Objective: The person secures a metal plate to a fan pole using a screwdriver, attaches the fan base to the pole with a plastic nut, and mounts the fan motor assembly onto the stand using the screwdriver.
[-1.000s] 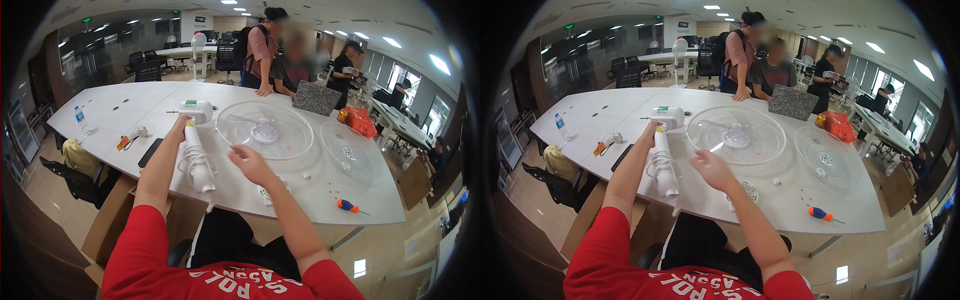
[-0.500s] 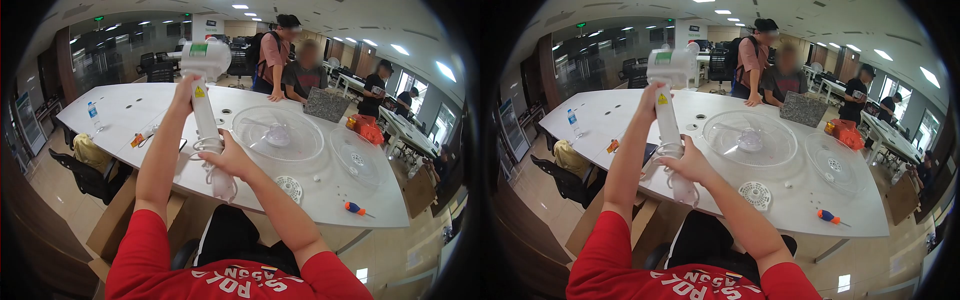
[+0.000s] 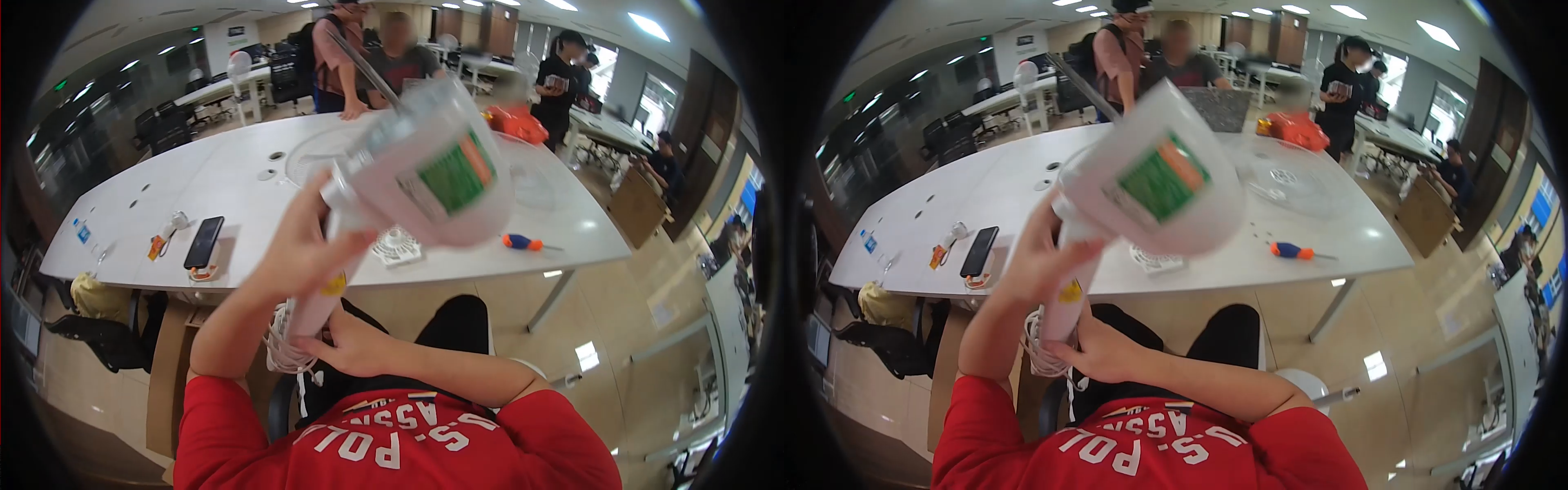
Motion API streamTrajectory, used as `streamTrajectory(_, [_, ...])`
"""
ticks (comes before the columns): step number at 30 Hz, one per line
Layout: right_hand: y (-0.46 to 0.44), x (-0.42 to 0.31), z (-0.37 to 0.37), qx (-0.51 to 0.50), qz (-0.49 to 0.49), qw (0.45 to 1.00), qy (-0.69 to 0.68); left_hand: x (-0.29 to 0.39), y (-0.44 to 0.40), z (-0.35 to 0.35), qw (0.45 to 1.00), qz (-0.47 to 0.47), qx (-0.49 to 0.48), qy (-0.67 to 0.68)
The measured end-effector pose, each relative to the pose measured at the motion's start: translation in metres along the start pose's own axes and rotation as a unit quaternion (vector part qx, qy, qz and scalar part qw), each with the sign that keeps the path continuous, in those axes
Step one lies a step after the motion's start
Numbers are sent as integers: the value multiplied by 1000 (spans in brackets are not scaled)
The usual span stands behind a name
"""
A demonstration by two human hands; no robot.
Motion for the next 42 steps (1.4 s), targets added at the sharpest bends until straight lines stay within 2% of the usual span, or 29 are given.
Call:
streamTrajectory(2, [19, 22, 1, -114, 36, 993, 21, -12, 31, 29, 999, -12, -47, 2])
streamTrajectory(4, [40, 44, -5, -104, 26, 994, 16, -32, 56, 45, 977, -5, -144, -154])
streamTrajectory(5, [50, 58, -10, -104, 13, 994, 17, -35, 67, 58, 971, 48, -145, -182])
streamTrajectory(8, [68, 122, -27, -81, 78, 993, 31, -77, 101, 75, 948, 15, -215, -232])
streamTrajectory(12, [84, 144, -24, -58, 143, 985, 74, -133, 138, 83, 935, 30, -244, -255])
streamTrajectory(14, [86, 182, -21, -76, 217, 966, 120, -160, 155, 81, 932, -31, -266, -245])
streamTrajectory(15, [89, 160, -26, -73, 219, 966, 118, -171, 164, 80, 932, -31, -268, -242])
streamTrajectory(17, [100, 97, -40, -230, 309, 879, 280, -189, 180, 74, 923, -73, -285, -249])
streamTrajectory(18, [113, 103, -47, -174, 211, 921, 276, -190, 184, 71, 923, -71, -287, -247])
streamTrajectory(20, [127, 87, -69, -183, 180, 946, 198, -190, 190, 62, 925, -42, -272, -261])
streamTrajectory(22, [137, 82, -97, -185, 195, 960, 77, -186, 191, 53, 928, -58, -266, -256])
streamTrajectory(24, [140, 69, -133, -125, 284, 946, 90, -187, 196, 44, 913, -95, -284, -278])
streamTrajectory(25, [138, 80, -146, -62, 315, 945, 60, -189, 201, 38, 913, -97, -282, -278])
streamTrajectory(26, [139, 90, -147, -64, 316, 945, 59, -191, 206, 33, 910, -99, -285, -285])
streamTrajectory(27, [138, 88, -146, 13, 208, 959, 194, -192, 210, 30, 907, -102, -287, -292])
streamTrajectory(28, [137, 88, -143, 88, 92, 938, 322, -192, 212, 28, 907, -104, -285, -292])
streamTrajectory(29, [133, 110, -136, 66, 88, 953, 281, -190, 213, 26, 910, -115, -280, -283])
streamTrajectory(31, [127, 131, -115, 62, 93, 950, 291, -188, 211, 22, 913, -126, -272, -277])
streamTrajectory(32, [123, 136, -110, 60, 99, 947, 301, -186, 208, 22, 915, -101, -280, -273])
streamTrajectory(34, [120, 125, -107, 66, 116, 956, 259, -179, 203, 20, 916, -79, -286, -269])
streamTrajectory(37, [124, 117, -114, 89, 83, 960, 252, -175, 192, 13, 911, -65, -304, -272])
streamTrajectory(40, [122, 111, -127, 70, 82, 963, 246, -180, 177, 9, 926, -41, -287, -243])
streamTrajectory(42, [121, 110, -135, 6, 139, 971, 193, -182, 158, 7, 960, -46, -219, -171])
Point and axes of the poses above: each hand's wrist, its own y-axis away from the middle knuckle, its own z-axis out of the palm, x = y × z, the point moved 2 cm from there along -y, towards the middle knuckle, and after that the axes turned 11 degrees about z, right-handed, at the moved point
